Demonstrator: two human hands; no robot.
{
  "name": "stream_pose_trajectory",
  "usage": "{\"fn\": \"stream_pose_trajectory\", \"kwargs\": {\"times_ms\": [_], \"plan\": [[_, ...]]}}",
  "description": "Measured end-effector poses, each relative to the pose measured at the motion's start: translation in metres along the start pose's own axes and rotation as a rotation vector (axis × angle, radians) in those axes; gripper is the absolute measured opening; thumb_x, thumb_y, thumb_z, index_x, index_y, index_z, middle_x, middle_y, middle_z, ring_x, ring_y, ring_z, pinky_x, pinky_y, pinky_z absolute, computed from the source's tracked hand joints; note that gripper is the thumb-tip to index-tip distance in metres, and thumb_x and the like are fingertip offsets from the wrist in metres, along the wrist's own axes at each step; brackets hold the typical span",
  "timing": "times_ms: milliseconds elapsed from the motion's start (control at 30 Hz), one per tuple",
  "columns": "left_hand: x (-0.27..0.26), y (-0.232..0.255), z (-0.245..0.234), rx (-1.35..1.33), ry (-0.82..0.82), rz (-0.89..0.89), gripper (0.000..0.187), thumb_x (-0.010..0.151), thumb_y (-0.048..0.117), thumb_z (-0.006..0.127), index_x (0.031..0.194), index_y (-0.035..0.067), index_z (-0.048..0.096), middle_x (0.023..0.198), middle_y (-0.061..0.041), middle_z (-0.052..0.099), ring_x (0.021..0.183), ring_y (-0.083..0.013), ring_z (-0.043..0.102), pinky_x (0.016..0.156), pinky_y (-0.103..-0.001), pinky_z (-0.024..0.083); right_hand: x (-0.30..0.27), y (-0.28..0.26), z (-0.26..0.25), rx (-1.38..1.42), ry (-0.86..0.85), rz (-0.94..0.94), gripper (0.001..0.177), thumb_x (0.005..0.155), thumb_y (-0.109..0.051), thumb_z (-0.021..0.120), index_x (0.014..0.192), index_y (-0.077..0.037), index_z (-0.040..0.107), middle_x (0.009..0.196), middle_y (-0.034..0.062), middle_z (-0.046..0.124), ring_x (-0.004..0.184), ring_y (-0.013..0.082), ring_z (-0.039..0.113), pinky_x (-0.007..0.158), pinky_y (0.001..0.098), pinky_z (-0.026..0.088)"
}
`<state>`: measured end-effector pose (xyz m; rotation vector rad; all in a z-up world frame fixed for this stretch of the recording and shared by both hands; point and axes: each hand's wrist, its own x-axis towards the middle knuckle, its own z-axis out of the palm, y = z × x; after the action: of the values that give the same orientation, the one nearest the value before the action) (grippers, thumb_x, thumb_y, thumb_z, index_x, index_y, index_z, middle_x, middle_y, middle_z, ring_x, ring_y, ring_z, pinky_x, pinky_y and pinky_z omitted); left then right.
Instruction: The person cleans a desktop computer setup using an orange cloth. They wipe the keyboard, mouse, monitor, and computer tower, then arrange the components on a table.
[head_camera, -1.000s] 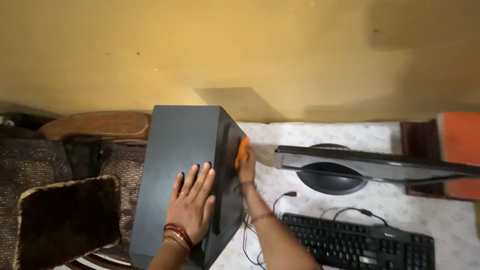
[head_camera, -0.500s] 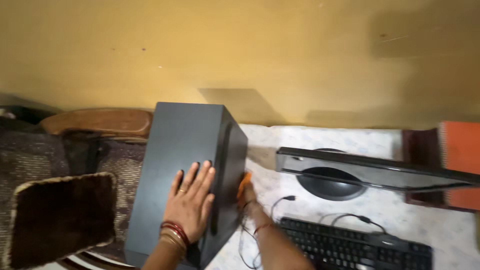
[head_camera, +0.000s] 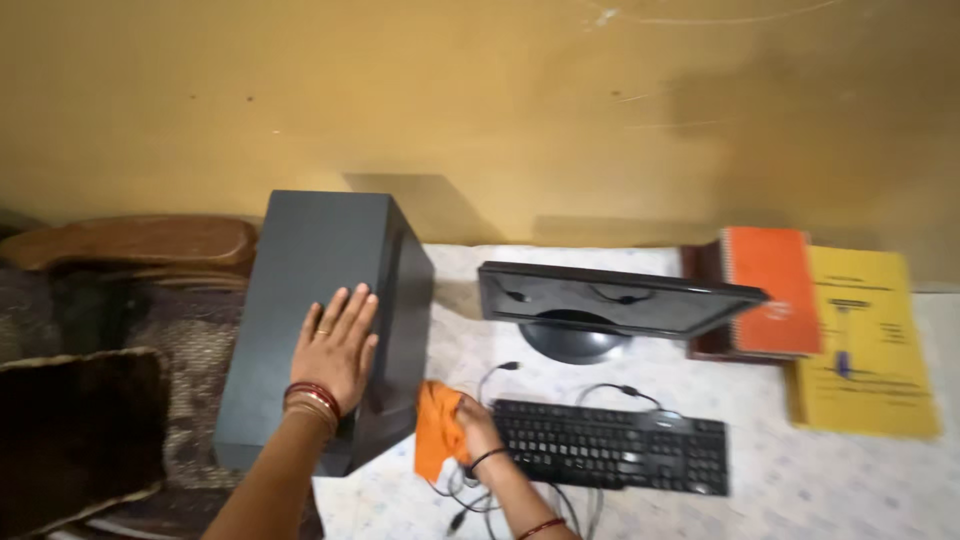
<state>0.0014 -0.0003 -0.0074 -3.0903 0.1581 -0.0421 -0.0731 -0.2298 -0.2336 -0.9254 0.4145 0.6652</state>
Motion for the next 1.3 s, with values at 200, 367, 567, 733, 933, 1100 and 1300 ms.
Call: {"fn": "stream_pose_trajectory", "kwargs": {"times_ms": [200, 367, 567, 733, 933, 1100, 1300], "plan": [[-0.010, 0.033, -0.009, 0.037, 0.016, -0.198, 0.058, 0.101, 0.038, 0.049, 0.156, 0.020, 0.040, 0.166, 0.001, 0.031, 0.153, -0.0207, 0.026, 0.125, -0.044, 0.019, -0.068, -0.134, -0.033, 0.121, 0.100, -0.195, 0.041, 0.097, -0.012, 0.048, 0.136, -0.002, 0.058, 0.126, 0.0104, 0.066, 0.111, 0.0236, 0.067, 0.096, 0.0384, 0.055], [-0.019, 0.109, -0.007, -0.289, 0.238, -0.412, 0.045, 0.084, 0.032, 0.069, 0.128, 0.018, 0.066, 0.151, -0.016, 0.048, 0.146, -0.0359, 0.036, 0.117, -0.050, 0.025, -0.156, -0.205, -0.055, 0.033, 0.080, -0.376, 0.047, 0.098, -0.011, 0.039, 0.142, 0.001, 0.054, 0.138, 0.0132, 0.063, 0.123, 0.0237, 0.063, 0.104, 0.0370, 0.050], [-0.024, 0.199, 0.013, -1.480, -0.122, -0.308, 0.050, 0.084, 0.028, 0.067, 0.133, 0.015, 0.065, 0.128, -0.009, 0.072, 0.117, -0.0202, 0.072, 0.094, -0.035, 0.059, -0.197, -0.205, -0.028, 0.244, 0.293, -0.333, 0.046, 0.103, -0.017, 0.035, 0.144, -0.002, 0.050, 0.139, 0.0133, 0.061, 0.124, 0.0251, 0.061, 0.104, 0.0387, 0.049], [-0.026, 0.265, 0.020, -2.154, -0.423, -0.396, 0.063, 0.099, 0.033, 0.059, 0.154, 0.010, 0.040, 0.147, -0.005, 0.055, 0.133, -0.0176, 0.055, 0.108, -0.031, 0.045, -0.197, -0.196, -0.005, -0.143, 0.236, -0.479, 0.058, 0.091, -0.004, 0.039, 0.148, -0.003, 0.048, 0.141, 0.0131, 0.060, 0.128, 0.0231, 0.059, 0.106, 0.0346, 0.047], [-0.026, 0.277, 0.037, -2.410, -0.633, -0.528, 0.064, 0.099, 0.039, 0.055, 0.153, 0.006, 0.044, 0.144, -0.014, 0.058, 0.129, -0.0281, 0.056, 0.107, -0.040, 0.046, -0.200, -0.211, -0.008, -0.694, 0.086, -0.524, 0.087, 0.081, 0.001, 0.062, 0.158, -0.011, 0.024, 0.143, 0.0108, 0.054, 0.128, 0.0196, 0.056, 0.105, 0.0319, 0.047], [0.021, 0.260, 0.042, -1.395, -0.172, -0.176, 0.077, 0.095, 0.040, 0.070, 0.153, 0.002, 0.036, 0.156, -0.019, 0.044, 0.146, -0.0309, 0.041, 0.119, -0.042, 0.034, -0.183, -0.270, -0.038, -1.011, 0.490, -0.342, 0.101, 0.074, -0.003, 0.071, 0.162, -0.020, 0.023, 0.121, 0.0174, 0.074, 0.104, 0.0246, 0.075, 0.092, 0.0368, 0.061], [0.081, 0.205, 0.015, -0.690, 0.180, -0.240, 0.093, 0.081, 0.030, 0.081, 0.156, 0.005, 0.033, 0.162, -0.026, 0.027, 0.146, -0.0440, 0.034, 0.117, -0.051, 0.036, -0.162, -0.361, -0.088, -1.403, 0.649, -0.340, 0.115, 0.075, -0.019, 0.085, 0.162, -0.020, 0.010, 0.109, 0.0216, 0.072, 0.100, 0.0375, 0.072, 0.089, 0.0435, 0.058]]}}
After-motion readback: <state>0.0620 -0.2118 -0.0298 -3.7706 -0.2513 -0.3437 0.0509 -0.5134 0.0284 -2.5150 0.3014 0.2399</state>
